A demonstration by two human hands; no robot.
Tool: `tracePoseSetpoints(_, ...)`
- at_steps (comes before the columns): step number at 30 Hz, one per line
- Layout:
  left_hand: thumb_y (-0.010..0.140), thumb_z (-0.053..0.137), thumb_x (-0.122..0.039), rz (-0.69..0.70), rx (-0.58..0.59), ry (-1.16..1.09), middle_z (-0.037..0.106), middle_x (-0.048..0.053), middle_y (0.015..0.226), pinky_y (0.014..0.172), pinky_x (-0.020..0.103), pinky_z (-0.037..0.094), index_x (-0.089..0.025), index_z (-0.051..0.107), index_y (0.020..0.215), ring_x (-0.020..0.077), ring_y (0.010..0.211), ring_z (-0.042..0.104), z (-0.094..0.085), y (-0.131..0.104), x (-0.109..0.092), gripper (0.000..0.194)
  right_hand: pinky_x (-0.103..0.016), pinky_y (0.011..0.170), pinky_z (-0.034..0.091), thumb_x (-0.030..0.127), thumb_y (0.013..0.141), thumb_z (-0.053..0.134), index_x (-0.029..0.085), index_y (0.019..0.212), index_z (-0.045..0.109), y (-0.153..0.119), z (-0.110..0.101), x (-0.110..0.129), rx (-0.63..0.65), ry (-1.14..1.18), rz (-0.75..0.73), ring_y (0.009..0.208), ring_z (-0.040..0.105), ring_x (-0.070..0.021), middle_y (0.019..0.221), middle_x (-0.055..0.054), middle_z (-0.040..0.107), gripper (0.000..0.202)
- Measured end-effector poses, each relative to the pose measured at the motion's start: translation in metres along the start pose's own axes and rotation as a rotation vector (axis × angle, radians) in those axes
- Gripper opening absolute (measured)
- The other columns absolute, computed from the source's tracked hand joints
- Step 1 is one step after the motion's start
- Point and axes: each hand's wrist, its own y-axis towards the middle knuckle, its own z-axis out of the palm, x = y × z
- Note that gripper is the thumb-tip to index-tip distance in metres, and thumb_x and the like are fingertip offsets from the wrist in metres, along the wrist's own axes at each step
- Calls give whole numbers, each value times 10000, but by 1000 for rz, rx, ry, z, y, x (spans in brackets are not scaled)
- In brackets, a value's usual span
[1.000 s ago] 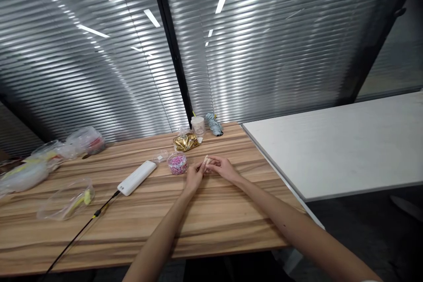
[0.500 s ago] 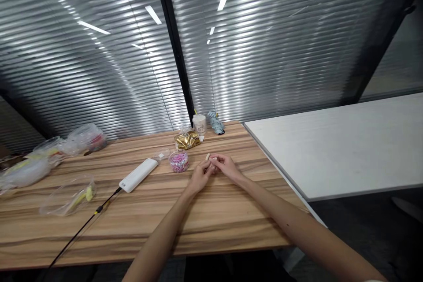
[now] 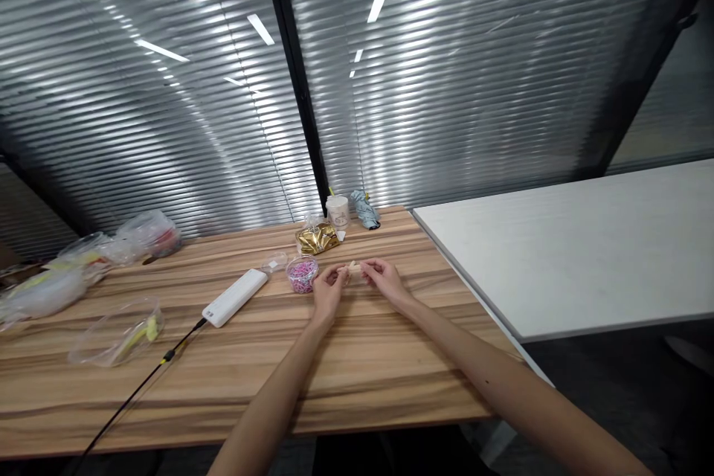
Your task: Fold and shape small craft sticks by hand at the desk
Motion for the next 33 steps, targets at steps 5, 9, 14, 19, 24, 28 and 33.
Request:
tracePoseSetpoints(5, 645, 630, -325, 7, -45, -18, 652, 71, 764, 696, 287, 484, -111, 597, 886, 160, 713, 613, -1, 1, 1, 324, -234, 488, 428, 458, 660, 587, 151, 777, 573, -2, 2, -1, -3, -39, -28, 522, 524, -120, 611, -12, 593, 329)
tracePoseSetpoints(9, 654, 620, -318, 4, -19, -7, 658, 76, 785, 711, 295, 486, -116, 607, 878, 163, 729, 615, -1, 2, 3, 302, -234, 478, 435, 458, 682, 562, 152, 787, 575, -2, 1, -2, -24, -84, -46, 517, 528, -122, 605, -12, 594, 323)
tracePoseSetpoints(14, 641, 633, -322, -21, -8, -6, 665, 75, 779, 712, 300, 485, -118, 631, 857, 163, 713, 616, -2, 2, 3, 297, -238, 491, 446, 453, 678, 565, 158, 786, 577, -1, 1, -3, -29, -70, -56, 550, 542, -134, 619, -17, 598, 315)
tracePoseSetpoints(19, 589, 682, -329, -64, 26, -29, 668, 66, 736, 689, 296, 482, -116, 646, 762, 158, 668, 611, 0, -1, -2, 277, -244, 482, 448, 446, 674, 564, 163, 819, 566, 2, -2, -8, -51, -68, -69, 589, 553, -151, 705, -42, 613, 317)
tracePoseSetpoints(24, 546, 716, -322, -108, 80, 0, 642, 41, 631, 623, 260, 458, -111, 632, 657, 136, 598, 581, 1, -4, -4, 253, -249, 493, 450, 434, 693, 548, 161, 863, 565, 4, -4, -10, -42, -116, -107, 543, 538, -132, 755, -45, 616, 322)
tracePoseSetpoints(28, 548, 708, -362, -143, 116, 34, 610, 22, 560, 545, 226, 415, -112, 614, 603, 111, 527, 537, 2, -6, -7, 273, -254, 517, 464, 410, 695, 557, 156, 882, 573, 2, -3, -8, -13, -83, -121, 600, 564, -149, 796, -56, 620, 317)
tracePoseSetpoints(33, 521, 730, -342, -208, 213, -39, 603, 17, 575, 508, 199, 393, -113, 589, 639, 94, 515, 522, 5, -10, -12, 294, -252, 560, 473, 382, 702, 566, 157, 895, 582, 0, -2, -5, 14, -114, -144, 664, 579, -159, 796, -56, 629, 297)
